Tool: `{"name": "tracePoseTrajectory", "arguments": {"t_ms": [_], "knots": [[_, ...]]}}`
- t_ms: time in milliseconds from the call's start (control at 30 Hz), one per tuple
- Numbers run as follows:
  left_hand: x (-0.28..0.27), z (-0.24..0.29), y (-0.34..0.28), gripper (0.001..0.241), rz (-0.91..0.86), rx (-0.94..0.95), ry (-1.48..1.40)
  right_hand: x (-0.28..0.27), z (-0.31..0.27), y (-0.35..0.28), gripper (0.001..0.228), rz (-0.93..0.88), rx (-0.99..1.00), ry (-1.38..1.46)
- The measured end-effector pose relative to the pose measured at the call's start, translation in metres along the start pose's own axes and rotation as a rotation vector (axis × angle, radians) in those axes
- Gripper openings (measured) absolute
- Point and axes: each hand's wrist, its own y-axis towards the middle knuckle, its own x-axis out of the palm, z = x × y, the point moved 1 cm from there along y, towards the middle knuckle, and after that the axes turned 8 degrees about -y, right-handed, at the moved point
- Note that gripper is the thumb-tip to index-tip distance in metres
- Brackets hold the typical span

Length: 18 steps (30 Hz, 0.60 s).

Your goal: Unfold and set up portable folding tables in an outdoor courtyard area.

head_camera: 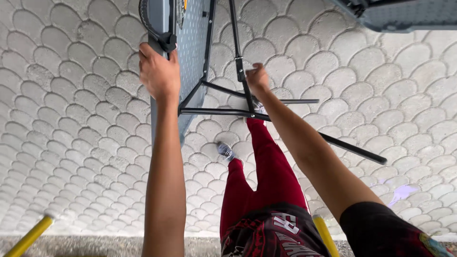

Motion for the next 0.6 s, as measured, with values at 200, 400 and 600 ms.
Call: {"name": "tracePoseTrajectory", "arguments": {"t_ms": [200,400,600], "knots": [[-0.003,0.016,0.000,0.052,-0.022,-0.096,0.066,0.088,0.014,0.094,0.077,0.076,-0.002,-0.102],[0.006,-0.004,0.001,0.070,0.013,-0.080,0.140,0.109,-0.007,0.127,0.038,-0.038,0.025,-0.126],[0.015,-0.012,0.000,0.075,0.085,-0.029,0.186,0.069,0.007,0.139,0.024,-0.175,-0.070,-0.025]]}}
